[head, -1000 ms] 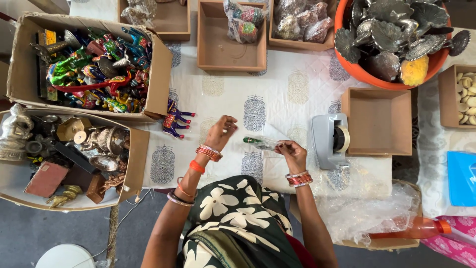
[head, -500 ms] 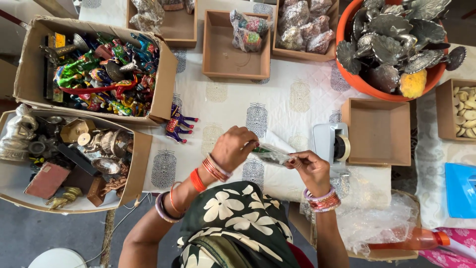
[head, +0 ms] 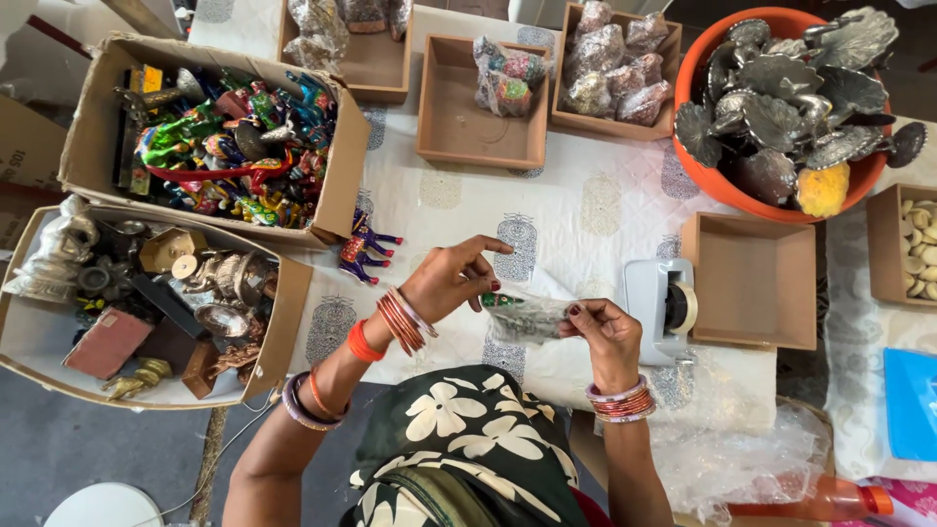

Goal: The person wraps several small figurines in bubble wrap and secures them with tape before placing them into boxes.

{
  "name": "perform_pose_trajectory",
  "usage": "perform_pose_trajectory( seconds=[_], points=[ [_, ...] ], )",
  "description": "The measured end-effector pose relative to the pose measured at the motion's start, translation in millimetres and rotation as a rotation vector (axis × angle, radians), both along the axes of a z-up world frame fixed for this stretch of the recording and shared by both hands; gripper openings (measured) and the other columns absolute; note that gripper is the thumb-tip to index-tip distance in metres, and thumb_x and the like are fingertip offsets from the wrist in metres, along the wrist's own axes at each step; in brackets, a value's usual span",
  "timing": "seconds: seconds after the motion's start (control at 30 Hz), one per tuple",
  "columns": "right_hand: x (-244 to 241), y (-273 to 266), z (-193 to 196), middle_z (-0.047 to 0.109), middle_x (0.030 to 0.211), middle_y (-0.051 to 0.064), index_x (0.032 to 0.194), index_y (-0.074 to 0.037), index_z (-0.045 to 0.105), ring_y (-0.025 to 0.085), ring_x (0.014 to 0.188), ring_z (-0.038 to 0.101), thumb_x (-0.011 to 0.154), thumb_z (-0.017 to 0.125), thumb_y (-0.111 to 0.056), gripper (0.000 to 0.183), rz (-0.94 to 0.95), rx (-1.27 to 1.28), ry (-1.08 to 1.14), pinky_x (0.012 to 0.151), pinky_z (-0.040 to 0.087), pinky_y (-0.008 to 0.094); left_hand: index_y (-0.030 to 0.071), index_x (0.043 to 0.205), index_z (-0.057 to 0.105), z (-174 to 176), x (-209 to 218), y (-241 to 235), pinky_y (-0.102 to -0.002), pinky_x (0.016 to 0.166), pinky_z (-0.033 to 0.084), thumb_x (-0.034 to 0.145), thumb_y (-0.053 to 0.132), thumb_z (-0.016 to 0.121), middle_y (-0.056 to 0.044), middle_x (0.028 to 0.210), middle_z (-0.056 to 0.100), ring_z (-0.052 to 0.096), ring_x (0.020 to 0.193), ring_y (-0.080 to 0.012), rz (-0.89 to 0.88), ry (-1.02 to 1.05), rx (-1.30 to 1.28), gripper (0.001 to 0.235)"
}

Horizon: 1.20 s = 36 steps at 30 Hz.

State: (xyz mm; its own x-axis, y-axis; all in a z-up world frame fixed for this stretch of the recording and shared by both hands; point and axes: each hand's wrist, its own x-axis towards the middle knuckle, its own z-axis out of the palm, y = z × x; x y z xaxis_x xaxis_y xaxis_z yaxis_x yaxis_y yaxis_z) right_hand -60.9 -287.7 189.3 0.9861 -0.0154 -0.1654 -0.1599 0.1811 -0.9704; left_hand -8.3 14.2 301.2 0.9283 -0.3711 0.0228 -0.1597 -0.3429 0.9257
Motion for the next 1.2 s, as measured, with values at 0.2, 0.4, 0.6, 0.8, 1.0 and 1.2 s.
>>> perform_pose_trajectory(
  seconds=[0.2, 0.4, 0.6, 0.8, 1.0, 1.2],
  points=[
    [7, -10, -16, 0.074, 0.093, 0.012, 0.102, 0.004, 0.07, 0.02, 0.073, 0.073, 0.092, 0.072, -0.002, 0.012, 0.047, 0.269, 0.163, 0.066, 0.062, 0.034, 0.006, 0.117, 0.067, -10, -8, 1, -0.032, 0.073, 0.063, 0.096, 0.0, 0.064, -0.012, 0.099, 0.072, 0.075, 0.088, -0.0196, -0.113, 0.2, -0.292, 0.023],
    [10, -6, 3, 0.075, 0.09, 0.013, 0.1, 0.003, 0.071, 0.019, 0.072, 0.073, 0.091, 0.073, -0.003, 0.012, 0.067, 0.23, 0.17, 0.065, 0.062, 0.033, 0.008, 0.105, 0.076, 20, -23, -17, -0.041, 0.092, 0.051, 0.083, 0.017, 0.077, -0.012, 0.115, 0.065, 0.059, 0.104, -0.0305, -0.09, -0.387, 0.193, 0.024],
    [12, 6, 19, 0.075, 0.088, 0.014, 0.102, 0.005, 0.071, 0.019, 0.071, 0.073, 0.092, 0.073, -0.003, 0.013, 0.037, 0.011, 0.092, 0.065, 0.063, 0.033, 0.013, 0.099, 0.075, -10, -27, -32, -0.038, 0.096, 0.048, 0.086, 0.017, 0.076, -0.001, 0.114, 0.069, 0.061, 0.107, -0.0221, -0.033, -0.415, 0.261, 0.014],
    [13, 15, 12, 0.076, 0.094, 0.014, 0.109, 0.008, 0.07, 0.018, 0.077, 0.075, 0.095, 0.068, -0.002, 0.017, 0.087, -0.166, -0.016, 0.072, 0.066, 0.033, 0.009, 0.094, 0.072, 3, -25, -34, -0.039, 0.087, 0.042, 0.082, 0.009, 0.073, -0.005, 0.105, 0.071, 0.059, 0.099, -0.0265, 0.159, -0.443, 0.196, 0.012],
    [13, 14, -6, 0.076, 0.091, 0.014, 0.107, 0.008, 0.07, 0.017, 0.076, 0.074, 0.094, 0.069, -0.002, 0.016, 0.099, -0.201, 0.0, 0.071, 0.065, 0.032, 0.008, 0.106, 0.065, 2, -18, -23, -0.035, 0.082, 0.05, 0.095, 0.007, 0.066, -0.002, 0.093, 0.071, 0.06, 0.091, -0.0239, 0.143, -0.301, 0.117, 0.012],
    [18, 1, -4, 0.075, 0.087, 0.012, 0.103, 0.006, 0.071, 0.017, 0.07, 0.073, 0.092, 0.073, -0.007, 0.017, 0.049, -0.098, 0.102, 0.064, 0.064, 0.032, 0.008, 0.098, 0.065, -12, -29, -32, -0.041, 0.08, 0.047, 0.083, 0.025, 0.078, -0.007, 0.097, 0.067, 0.06, 0.088, -0.027, 0.016, -0.61, 0.316, 0.026]
  ],
)
